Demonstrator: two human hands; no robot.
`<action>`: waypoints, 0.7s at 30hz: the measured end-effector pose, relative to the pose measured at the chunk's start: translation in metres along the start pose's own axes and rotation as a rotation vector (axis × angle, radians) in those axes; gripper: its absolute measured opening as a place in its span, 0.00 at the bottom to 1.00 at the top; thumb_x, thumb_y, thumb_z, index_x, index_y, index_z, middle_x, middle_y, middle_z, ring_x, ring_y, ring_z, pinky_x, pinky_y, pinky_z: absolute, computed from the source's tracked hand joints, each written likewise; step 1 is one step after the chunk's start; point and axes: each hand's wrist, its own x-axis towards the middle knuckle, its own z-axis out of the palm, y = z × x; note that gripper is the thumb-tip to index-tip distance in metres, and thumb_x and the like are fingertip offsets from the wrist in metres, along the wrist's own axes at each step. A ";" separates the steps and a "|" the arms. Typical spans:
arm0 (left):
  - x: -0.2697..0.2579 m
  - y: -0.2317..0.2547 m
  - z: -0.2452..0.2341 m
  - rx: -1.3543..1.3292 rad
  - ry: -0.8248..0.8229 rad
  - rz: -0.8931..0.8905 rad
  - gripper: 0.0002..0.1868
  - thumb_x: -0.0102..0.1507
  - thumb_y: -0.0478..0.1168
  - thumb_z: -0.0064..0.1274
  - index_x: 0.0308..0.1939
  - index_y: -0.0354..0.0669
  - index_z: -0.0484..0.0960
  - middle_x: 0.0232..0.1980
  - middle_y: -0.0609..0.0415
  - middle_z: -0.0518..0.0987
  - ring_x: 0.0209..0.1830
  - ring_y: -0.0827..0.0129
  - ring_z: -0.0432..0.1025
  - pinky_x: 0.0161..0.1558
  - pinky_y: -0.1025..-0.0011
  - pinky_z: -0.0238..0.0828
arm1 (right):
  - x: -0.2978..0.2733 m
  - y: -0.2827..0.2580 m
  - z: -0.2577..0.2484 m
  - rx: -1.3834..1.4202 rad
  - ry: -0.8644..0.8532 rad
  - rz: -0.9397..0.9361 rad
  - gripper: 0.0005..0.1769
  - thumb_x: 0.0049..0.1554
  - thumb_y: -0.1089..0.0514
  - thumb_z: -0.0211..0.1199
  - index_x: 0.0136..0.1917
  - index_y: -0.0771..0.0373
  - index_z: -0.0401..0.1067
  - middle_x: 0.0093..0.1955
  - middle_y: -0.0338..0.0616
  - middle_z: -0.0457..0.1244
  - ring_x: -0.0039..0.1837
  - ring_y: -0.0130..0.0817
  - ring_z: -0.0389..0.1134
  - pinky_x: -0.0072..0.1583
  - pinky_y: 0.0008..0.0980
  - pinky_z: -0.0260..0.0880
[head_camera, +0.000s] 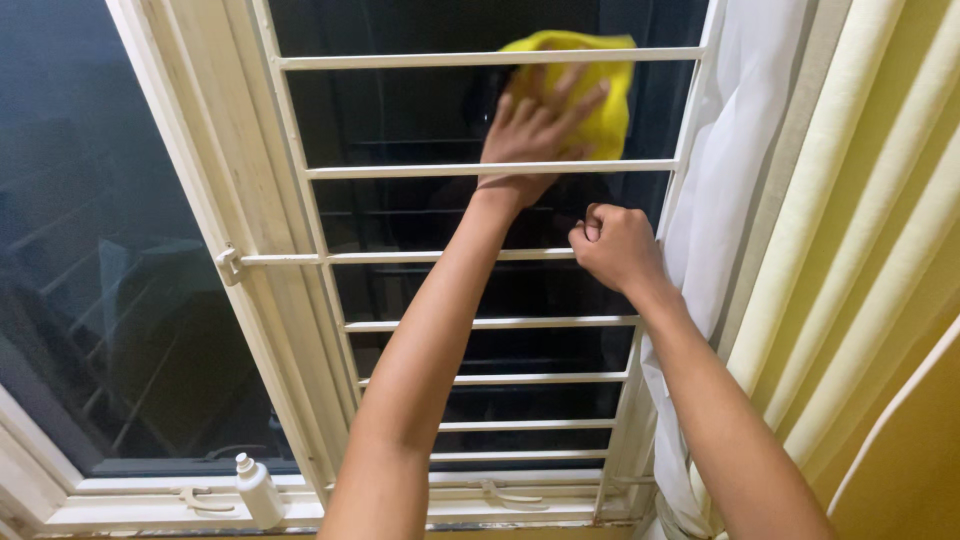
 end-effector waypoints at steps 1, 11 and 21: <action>-0.004 0.005 0.001 -0.038 -0.096 0.132 0.41 0.67 0.65 0.56 0.82 0.77 0.55 0.86 0.61 0.47 0.86 0.53 0.37 0.82 0.51 0.38 | -0.001 0.002 0.000 0.010 0.007 0.010 0.16 0.51 0.57 0.64 0.28 0.67 0.66 0.30 0.56 0.64 0.35 0.57 0.68 0.41 0.46 0.69; -0.028 -0.018 -0.039 0.047 -0.079 -0.115 0.44 0.64 0.69 0.58 0.81 0.74 0.57 0.85 0.59 0.49 0.85 0.52 0.41 0.81 0.48 0.40 | 0.002 0.007 0.002 0.077 0.028 0.044 0.17 0.50 0.57 0.64 0.25 0.67 0.64 0.26 0.58 0.62 0.32 0.55 0.67 0.39 0.45 0.67; 0.048 0.051 0.020 -0.011 0.136 -0.143 0.34 0.73 0.61 0.50 0.81 0.65 0.59 0.84 0.58 0.51 0.85 0.51 0.41 0.83 0.42 0.39 | 0.000 0.015 0.006 0.100 0.080 -0.039 0.17 0.48 0.62 0.63 0.25 0.67 0.59 0.25 0.57 0.59 0.29 0.56 0.62 0.35 0.45 0.63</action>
